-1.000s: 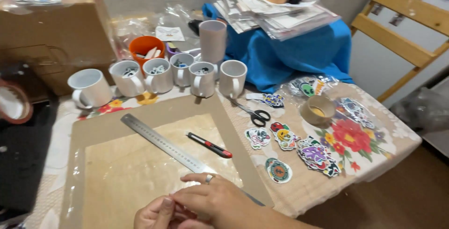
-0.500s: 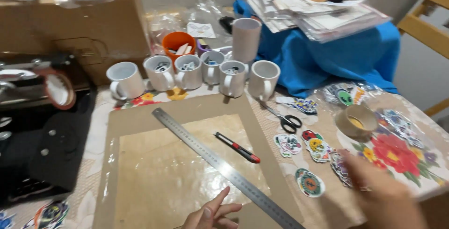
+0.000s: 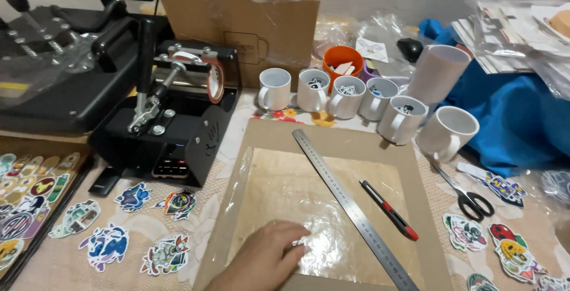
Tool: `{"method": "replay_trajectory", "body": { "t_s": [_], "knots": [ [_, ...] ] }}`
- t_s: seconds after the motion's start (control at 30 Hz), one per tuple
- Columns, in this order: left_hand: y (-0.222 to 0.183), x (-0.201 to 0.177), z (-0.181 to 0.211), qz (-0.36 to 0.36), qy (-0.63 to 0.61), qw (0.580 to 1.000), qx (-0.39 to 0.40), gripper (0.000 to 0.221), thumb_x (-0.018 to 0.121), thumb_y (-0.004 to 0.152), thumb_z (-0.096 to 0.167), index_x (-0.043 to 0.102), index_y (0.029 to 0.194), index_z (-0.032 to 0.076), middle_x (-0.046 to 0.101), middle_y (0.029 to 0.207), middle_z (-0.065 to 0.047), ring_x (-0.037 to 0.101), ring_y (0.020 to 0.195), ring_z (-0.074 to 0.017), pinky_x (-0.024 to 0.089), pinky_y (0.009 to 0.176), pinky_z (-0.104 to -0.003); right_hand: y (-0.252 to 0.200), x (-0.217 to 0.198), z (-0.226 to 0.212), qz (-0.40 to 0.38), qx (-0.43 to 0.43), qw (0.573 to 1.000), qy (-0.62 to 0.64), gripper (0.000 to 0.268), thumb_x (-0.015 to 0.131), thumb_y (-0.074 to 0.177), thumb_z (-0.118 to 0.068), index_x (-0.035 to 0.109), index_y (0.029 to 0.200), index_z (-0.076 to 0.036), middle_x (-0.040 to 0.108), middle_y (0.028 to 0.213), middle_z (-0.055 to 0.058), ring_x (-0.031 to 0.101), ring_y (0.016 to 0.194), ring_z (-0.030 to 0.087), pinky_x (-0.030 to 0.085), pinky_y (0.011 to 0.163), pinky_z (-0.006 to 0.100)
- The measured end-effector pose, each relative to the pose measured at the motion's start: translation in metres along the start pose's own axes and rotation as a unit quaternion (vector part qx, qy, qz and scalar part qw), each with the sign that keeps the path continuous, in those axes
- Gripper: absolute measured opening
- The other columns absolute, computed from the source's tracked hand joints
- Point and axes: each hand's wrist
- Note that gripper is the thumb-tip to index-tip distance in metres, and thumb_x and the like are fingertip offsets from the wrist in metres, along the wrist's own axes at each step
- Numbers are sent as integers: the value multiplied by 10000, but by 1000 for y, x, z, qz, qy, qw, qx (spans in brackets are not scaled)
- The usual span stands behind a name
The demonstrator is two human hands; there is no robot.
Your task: Measuring and cutting a heat-resistant brown sheet using a metal ruler and a craft knife on a production table.
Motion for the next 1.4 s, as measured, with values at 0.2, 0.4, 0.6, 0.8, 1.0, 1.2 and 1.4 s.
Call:
{"method": "replay_trajectory", "body": {
  "t_s": [0.2, 0.4, 0.6, 0.8, 1.0, 1.2, 1.4],
  "knots": [
    [75, -35, -18, 19, 100, 993, -58, 252, 523, 980, 180, 704, 1106, 58, 697, 1121, -98, 620, 1082, -271, 477, 957, -436, -21, 67, -180, -15, -67, 996, -52, 550, 493, 910, -678, 447, 1400, -434, 511, 1440, -128, 595, 1273, 74, 527, 1119, 331],
    [127, -32, -65, 18, 196, 979, -58, 170, 554, 965, 142, 604, 824, 59, 583, 959, -89, 584, 970, -332, 485, 825, -473, -15, 74, -219, -30, -36, 999, -25, 364, 589, 890, -598, 543, 1102, -306, 597, 1152, -76, 616, 1050, 144, 532, 818, 338],
    [149, -31, -77, 9, 248, 968, -44, 133, 628, 936, 189, 630, 947, 56, 568, 1023, -113, 568, 1049, -341, 462, 926, -482, -2, 52, -209, -71, -22, 996, 46, 248, 712, 843, -401, 608, 1053, -319, 776, 1012, -135, 699, 982, 140, 529, 866, 279],
    [164, -35, -68, -18, 302, 949, -89, 270, 658, 932, 315, 651, 1078, 88, 581, 1105, -125, 560, 1080, -343, 459, 940, -479, -10, 45, -217, -52, 17, 997, 55, 218, 574, 855, -384, 614, 1039, -274, 712, 1044, -30, 687, 929, 194, 534, 836, 313],
    [186, -38, -65, -41, 334, 933, -129, 405, 669, 934, 433, 640, 1174, 108, 595, 1163, -127, 553, 1120, -344, 442, 961, -480, 35, 96, -180, 120, -38, 992, -10, 351, 517, 867, -457, 577, 1111, -212, 631, 958, 47, 687, 824, 315, 564, 747, 462],
    [121, -26, 14, -104, 330, 938, 26, 310, 675, 964, 385, 636, 1061, 93, 635, 1040, -79, 595, 984, -243, 448, 967, -418, 36, 93, -167, 162, -38, 986, -8, 372, 560, 879, -492, 604, 1152, -243, 671, 985, 14, 709, 837, 314, 582, 650, 456],
    [27, -5, 12, -143, 318, 905, 243, 356, 730, 899, 361, 625, 999, 36, 595, 1120, -154, 562, 1005, -335, 393, 866, -448, 1, 69, -151, 70, -29, 997, 26, 376, 714, 812, -409, 649, 1158, -278, 732, 1092, -36, 687, 1024, 234, 567, 830, 407]
  ]
}}
Point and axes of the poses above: each hand's wrist, its own y-axis towards the middle knuckle, its own x-axis out of the palm, z = x × y
